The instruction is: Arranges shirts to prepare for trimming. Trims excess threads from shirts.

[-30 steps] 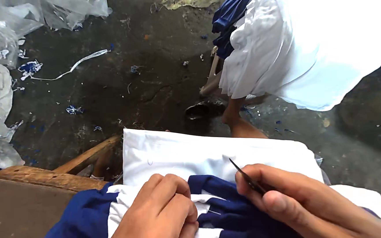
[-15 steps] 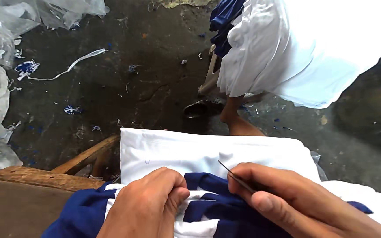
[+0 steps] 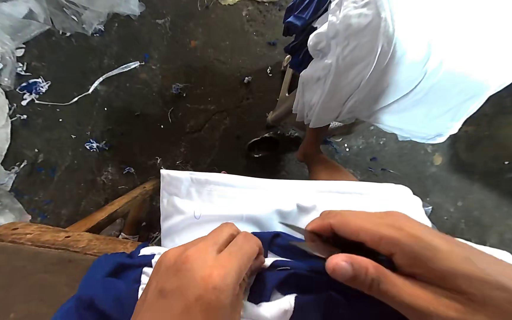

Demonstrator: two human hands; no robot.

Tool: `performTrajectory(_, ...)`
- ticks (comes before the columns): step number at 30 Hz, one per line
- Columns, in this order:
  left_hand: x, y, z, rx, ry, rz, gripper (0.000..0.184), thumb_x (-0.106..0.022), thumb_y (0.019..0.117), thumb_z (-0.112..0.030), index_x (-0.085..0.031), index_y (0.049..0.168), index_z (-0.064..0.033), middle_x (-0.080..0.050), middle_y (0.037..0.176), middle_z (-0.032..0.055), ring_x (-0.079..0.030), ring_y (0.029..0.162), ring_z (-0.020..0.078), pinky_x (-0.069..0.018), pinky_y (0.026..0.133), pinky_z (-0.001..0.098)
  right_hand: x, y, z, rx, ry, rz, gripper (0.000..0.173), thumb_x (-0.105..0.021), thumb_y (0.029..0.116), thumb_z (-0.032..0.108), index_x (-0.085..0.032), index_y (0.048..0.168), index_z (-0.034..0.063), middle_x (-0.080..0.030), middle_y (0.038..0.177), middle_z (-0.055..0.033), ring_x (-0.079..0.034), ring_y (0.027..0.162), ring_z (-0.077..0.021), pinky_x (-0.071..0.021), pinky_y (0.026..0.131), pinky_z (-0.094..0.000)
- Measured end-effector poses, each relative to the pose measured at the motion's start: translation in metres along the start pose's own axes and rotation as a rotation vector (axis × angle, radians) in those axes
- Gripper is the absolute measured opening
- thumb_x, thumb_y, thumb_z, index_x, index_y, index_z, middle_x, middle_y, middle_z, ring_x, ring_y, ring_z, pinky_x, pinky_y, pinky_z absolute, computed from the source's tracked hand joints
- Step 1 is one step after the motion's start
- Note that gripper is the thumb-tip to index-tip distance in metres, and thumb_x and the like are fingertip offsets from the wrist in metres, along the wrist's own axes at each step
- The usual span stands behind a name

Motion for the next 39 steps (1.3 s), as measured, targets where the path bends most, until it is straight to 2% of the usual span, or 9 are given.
performTrajectory(6,-0.001,0.001,-0.004,0.035,0.112,-0.051,0.029,-0.048,0.1076,-0.020,-0.068,0.093,-0.0064,-0.064,0.074,0.0065,-0.062,0.063,0.0171,-0.0459,0.050,0.0314,0.005,0.012,0.003,-0.037,-0.221,0.119,0.039,-0.051,0.1021,0.050,-0.069,0.091,0.0170,-0.055,0.066,0.0086,-0.052,0.057,0.0002,-0.0395,0.047,-0.0202)
performTrajectory(13,-0.002,0.002,-0.001,0.056,0.006,-0.093,0.032,-0.044,0.1097,-0.024,-0.067,0.095,-0.0076,-0.063,0.072,0.0030,-0.059,0.061,0.0119,-0.0439,0.051,0.0277,-0.001,0.022,0.006,-0.032,-0.284,0.129,0.039,-0.052,0.1011,0.049,-0.071,0.087,0.0184,-0.058,0.066,0.0072,-0.057,0.059,-0.0049,-0.0418,0.046,-0.0269)
performTrajectory(15,-0.003,0.000,0.004,0.093,-0.121,-0.231,0.032,-0.045,0.1101,-0.025,-0.068,0.107,-0.0039,-0.068,0.083,0.0051,-0.064,0.070,0.0083,-0.0535,0.060,0.0251,-0.001,0.020,0.003,-0.014,-0.278,0.077,0.037,-0.051,0.1019,0.048,-0.071,0.087,0.0201,-0.059,0.068,0.0092,-0.058,0.061,-0.0018,-0.0438,0.048,-0.0240)
performTrajectory(18,-0.002,0.001,0.012,0.095,-0.073,-0.302,0.047,-0.046,0.1094,-0.030,-0.049,0.143,0.0027,-0.055,0.138,0.0200,-0.063,0.111,0.0173,-0.0560,0.090,0.0318,0.006,0.015,-0.002,0.001,-0.207,-0.016,0.037,-0.049,0.1043,0.049,-0.069,0.088,0.0214,-0.057,0.070,0.0146,-0.053,0.063,0.0083,-0.0423,0.053,-0.0114)
performTrajectory(19,-0.002,0.001,0.012,0.079,-0.069,-0.290,0.046,-0.050,0.1075,-0.029,-0.054,0.139,0.0040,-0.055,0.137,0.0224,-0.061,0.110,0.0207,-0.0534,0.089,0.0339,0.006,0.013,-0.004,-0.007,-0.173,-0.033,0.038,-0.049,0.1047,0.049,-0.069,0.089,0.0207,-0.058,0.070,0.0149,-0.052,0.063,0.0093,-0.0418,0.053,-0.0101)
performTrajectory(21,-0.003,0.002,0.010,0.062,-0.112,-0.236,0.031,-0.059,0.1038,-0.030,-0.070,0.114,-0.0022,-0.064,0.114,0.0144,-0.059,0.089,0.0126,-0.0498,0.074,0.0251,0.006,0.010,-0.006,-0.011,-0.104,-0.041,0.038,-0.049,0.1054,0.048,-0.069,0.091,0.0188,-0.058,0.072,0.0141,-0.052,0.064,0.0098,-0.0421,0.054,-0.0090)
performTrajectory(23,-0.006,0.003,0.005,0.046,-0.151,-0.152,0.020,-0.064,0.1004,-0.022,-0.074,0.101,-0.0043,-0.064,0.095,0.0093,-0.055,0.073,0.0079,-0.0457,0.062,0.0183,0.004,0.008,-0.006,-0.015,-0.074,-0.034,0.037,-0.049,0.1058,0.047,-0.070,0.094,0.0179,-0.059,0.073,0.0134,-0.053,0.065,0.0099,-0.0422,0.055,-0.0088)
performTrajectory(29,-0.006,0.004,0.004,-0.026,-0.107,-0.055,0.021,-0.056,0.1041,-0.015,-0.072,0.096,-0.0045,-0.071,0.094,0.0093,-0.067,0.086,0.0132,-0.0543,0.075,0.0228,-0.002,0.008,-0.005,-0.018,-0.146,-0.011,0.039,-0.049,0.1046,0.049,-0.071,0.094,0.0186,-0.059,0.072,0.0120,-0.054,0.064,0.0069,-0.0418,0.053,-0.0127)
performTrajectory(39,-0.008,0.005,-0.001,-0.002,0.091,-0.064,0.023,-0.049,0.1064,-0.016,-0.066,0.093,-0.0075,-0.063,0.079,0.0063,-0.062,0.068,0.0167,-0.0476,0.054,0.0290,-0.003,0.017,0.002,-0.082,-0.234,0.092,0.038,-0.052,0.1005,0.049,-0.071,0.087,0.0190,-0.057,0.065,0.0086,-0.055,0.057,-0.0025,-0.0406,0.046,-0.0250)
Point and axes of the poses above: each hand's wrist, its own y-axis towards the middle knuckle, its own x-axis out of the back of the hand, z = x × y, the point moved 1 cm from there along y, towards the middle knuckle
